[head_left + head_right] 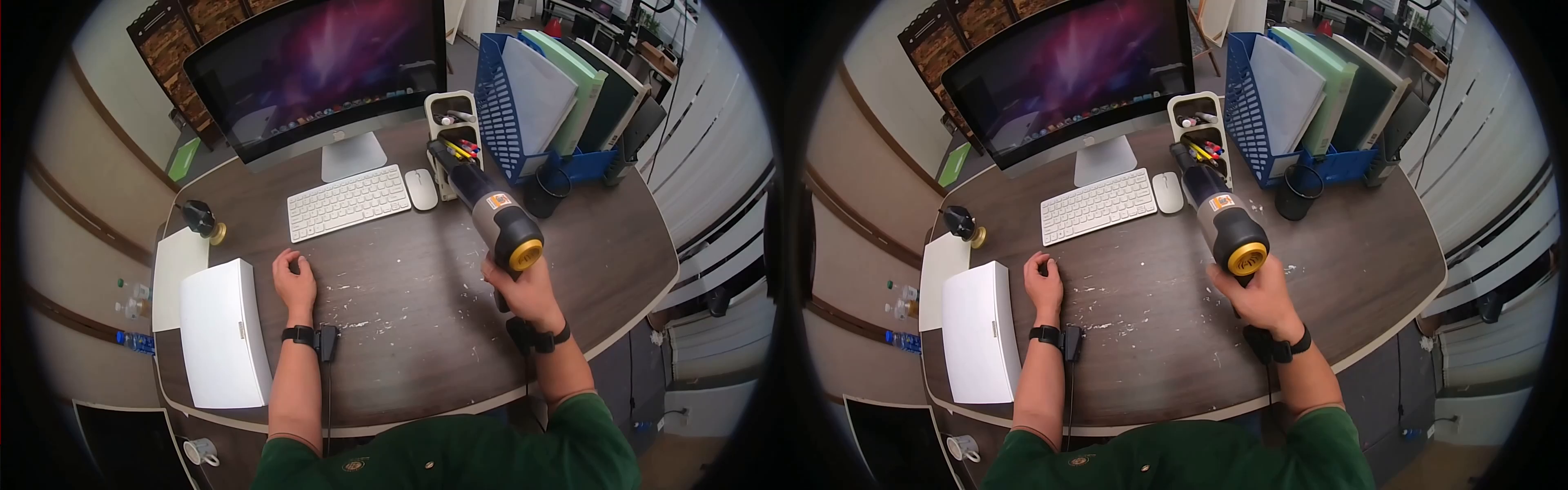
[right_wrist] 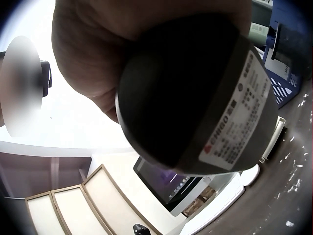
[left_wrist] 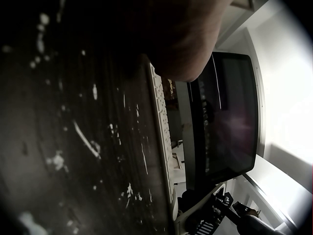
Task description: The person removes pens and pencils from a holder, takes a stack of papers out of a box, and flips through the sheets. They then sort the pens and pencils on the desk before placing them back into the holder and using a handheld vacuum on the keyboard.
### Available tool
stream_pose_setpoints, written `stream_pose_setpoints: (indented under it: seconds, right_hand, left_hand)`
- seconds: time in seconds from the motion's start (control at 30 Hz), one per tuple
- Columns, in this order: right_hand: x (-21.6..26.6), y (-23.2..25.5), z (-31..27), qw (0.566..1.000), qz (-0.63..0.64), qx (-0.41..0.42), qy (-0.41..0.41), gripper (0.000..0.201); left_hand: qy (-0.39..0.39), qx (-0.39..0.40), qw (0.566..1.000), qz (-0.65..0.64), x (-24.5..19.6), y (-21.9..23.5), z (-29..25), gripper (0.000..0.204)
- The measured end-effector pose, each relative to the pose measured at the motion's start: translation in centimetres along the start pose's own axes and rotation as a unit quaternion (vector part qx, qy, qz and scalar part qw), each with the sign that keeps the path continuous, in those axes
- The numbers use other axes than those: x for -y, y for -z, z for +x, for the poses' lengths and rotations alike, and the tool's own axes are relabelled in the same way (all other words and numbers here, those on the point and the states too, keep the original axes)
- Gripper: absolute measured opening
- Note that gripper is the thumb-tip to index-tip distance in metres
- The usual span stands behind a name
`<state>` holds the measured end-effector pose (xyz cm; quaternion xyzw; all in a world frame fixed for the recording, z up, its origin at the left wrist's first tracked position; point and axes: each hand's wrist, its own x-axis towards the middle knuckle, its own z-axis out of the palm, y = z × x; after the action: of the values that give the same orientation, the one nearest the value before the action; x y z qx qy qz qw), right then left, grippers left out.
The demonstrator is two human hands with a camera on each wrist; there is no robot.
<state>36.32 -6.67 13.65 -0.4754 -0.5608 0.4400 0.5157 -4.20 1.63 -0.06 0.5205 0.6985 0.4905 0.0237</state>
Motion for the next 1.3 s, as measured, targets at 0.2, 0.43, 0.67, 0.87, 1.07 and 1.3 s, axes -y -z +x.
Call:
stream_pose_setpoints:
  seconds: [0.2,0.43,0.67,0.87,1.07,1.3]
  right_hand:
    - [-0.3,-0.1,-0.9,1.0,-0.024,-0.002,-0.017,0.027]
    - [-1.1,0.1,-1.4,0.999,-0.032,-0.007,-0.019,0.028]
    - [-1.0,0.2,-1.9,1.0,-0.013,-0.009,-0.015,0.028]
    - [-1.3,0.6,-2.1,1.0,0.008,-0.011,-0.029,0.028]
    - [-1.8,1.0,-2.4,0.998,0.034,-0.049,-0.024,0.028]
    - [-1.7,1.9,-2.6,0.995,0.054,-0.084,-0.022,0.022]
  left_hand:
    - [0.005,0.009,1.0,0.004,0.0,0.0,0.0,0.014]
    - [0.001,0.006,1.0,0.002,0.2,-0.1,0.1,0.014]
    - [0.003,0.009,1.0,0.007,0.2,-0.1,0.0,0.014]
    - [-0.002,0.009,1.0,0.009,0.2,-0.1,0.0,0.013]
    - [-0.01,0.01,1.0,0.003,0.5,-0.1,0.1,0.013]
    - [-0.007,0.011,1.0,0.002,0.6,-0.2,0.1,0.013]
